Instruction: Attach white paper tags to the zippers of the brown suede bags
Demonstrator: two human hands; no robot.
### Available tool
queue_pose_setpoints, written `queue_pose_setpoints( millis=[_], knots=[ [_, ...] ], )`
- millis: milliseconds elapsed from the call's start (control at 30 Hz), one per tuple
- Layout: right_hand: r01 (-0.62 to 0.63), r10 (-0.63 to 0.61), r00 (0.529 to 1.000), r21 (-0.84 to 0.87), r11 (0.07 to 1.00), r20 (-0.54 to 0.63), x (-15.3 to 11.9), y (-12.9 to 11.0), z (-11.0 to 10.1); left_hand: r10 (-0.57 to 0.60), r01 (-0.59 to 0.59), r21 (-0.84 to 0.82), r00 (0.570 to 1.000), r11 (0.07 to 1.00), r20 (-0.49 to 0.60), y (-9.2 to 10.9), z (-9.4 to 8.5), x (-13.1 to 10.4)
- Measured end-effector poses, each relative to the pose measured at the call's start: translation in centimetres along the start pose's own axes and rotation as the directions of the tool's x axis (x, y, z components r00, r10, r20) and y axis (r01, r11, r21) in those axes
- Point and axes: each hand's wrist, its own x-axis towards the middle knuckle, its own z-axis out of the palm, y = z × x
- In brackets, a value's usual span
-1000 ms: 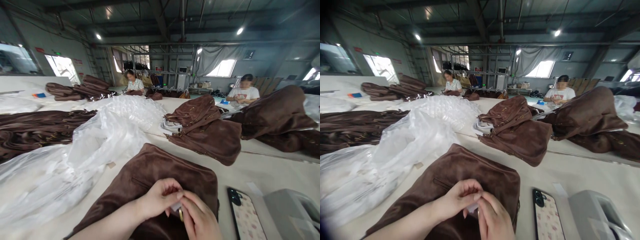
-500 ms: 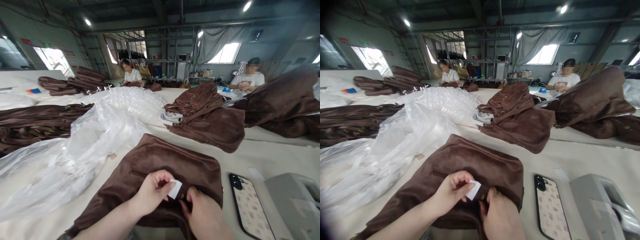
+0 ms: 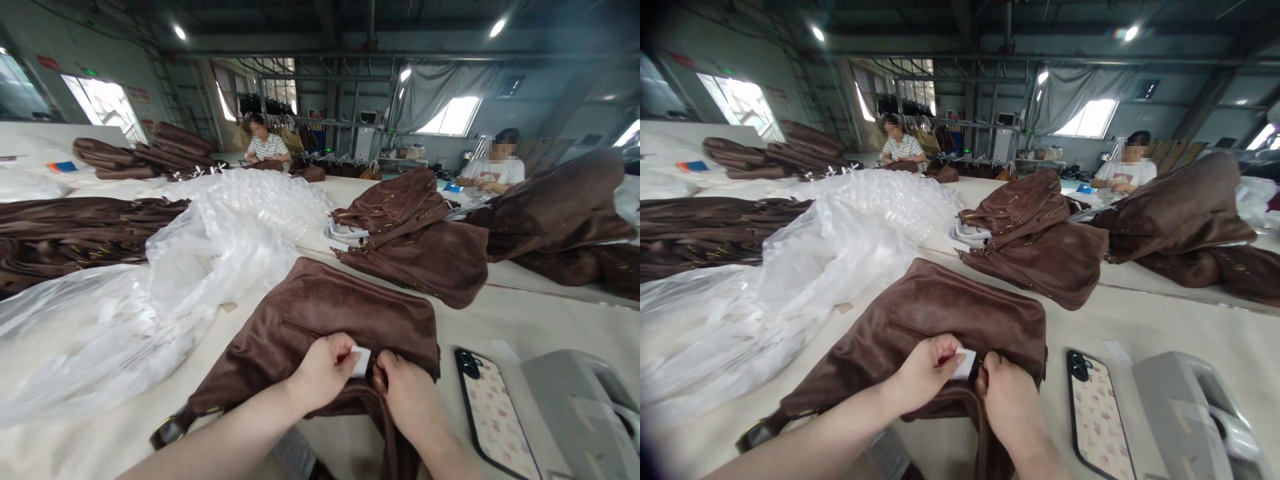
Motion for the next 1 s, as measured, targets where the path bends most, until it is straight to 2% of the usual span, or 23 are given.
queue_pose_setpoints(
  millis=[133,200,233,300,367,433,467,533,600,700,767,800,867,933,1000],
  knots=[
    [-0.027,0.025,1.000,0.136,0.990,0.018,-0.4,0.8,-0.1,0.063,-0.095,0.226,0.987,0.969,0.145,0.9,0.6,-2.1],
    [-0.042,0.037,0.999,0.175,0.984,0.034,-0.5,1.1,-0.2,0.050,-0.080,0.193,0.987,0.978,0.153,1.1,0.8,-2.4],
    [-0.054,0.046,0.998,0.197,0.979,0.044,-0.6,1.2,-0.2,0.023,-0.039,0.110,0.990,0.993,0.141,1.1,0.9,-2.3],
    [-0.088,0.073,0.995,0.243,0.966,0.068,-0.7,1.3,-0.2,-0.051,0.075,-0.172,0.989,0.982,0.138,1.1,0.9,-2.0],
    [-0.130,0.107,0.990,0.281,0.951,0.095,-0.7,1.3,-0.3,-0.089,0.175,-0.439,0.974,0.881,0.209,1.2,0.8,-1.7],
    [-0.159,0.129,0.985,0.298,0.941,0.119,-0.8,1.3,-0.3,-0.067,0.227,-0.516,0.949,0.826,0.310,1.6,0.6,-1.6],
    [-0.160,0.128,0.984,0.306,0.939,0.125,-0.7,1.4,-0.2,-0.055,0.231,-0.480,0.934,0.846,0.353,1.8,0.5,-1.7],
    [-0.141,0.105,0.987,0.327,0.934,0.125,-0.7,1.6,-0.2,-0.041,0.185,-0.302,0.904,0.935,0.425,2.3,0.2,-2.0],
    [-0.116,0.079,0.990,0.350,0.930,0.118,-0.8,1.8,-0.1,-0.008,0.050,-0.075,0.876,0.996,0.482,2.8,0.1,-2.4],
    [-0.107,0.072,0.991,0.339,0.935,0.112,-1.1,1.7,0.0,0.075,-0.186,0.157,0.841,0.970,0.535,3.4,0.4,-3.0],
    [-0.112,0.093,0.992,0.273,0.955,0.082,-1.5,1.2,0.0,0.090,-0.239,0.206,0.831,0.949,0.549,3.5,0.9,-3.4],
    [-0.117,0.105,0.992,0.228,0.967,0.063,-1.6,0.9,0.0,0.078,-0.222,0.212,0.842,0.952,0.534,3.5,1.1,-3.5],
    [-0.128,0.122,0.992,0.152,0.980,0.043,-1.8,0.2,0.0,0.016,-0.118,0.188,0.882,0.975,0.472,3.4,1.4,-3.6],
    [-0.133,0.129,0.991,0.118,0.984,0.047,-1.9,-0.2,0.0,-0.087,0.058,0.086,0.918,0.995,0.388,3.2,1.3,-3.4],
    [-0.124,0.119,0.992,0.107,0.987,0.048,-1.9,-0.2,0.1,-0.186,0.206,-0.036,0.934,0.978,0.304,3.1,0.7,-3.1]
  ],
)
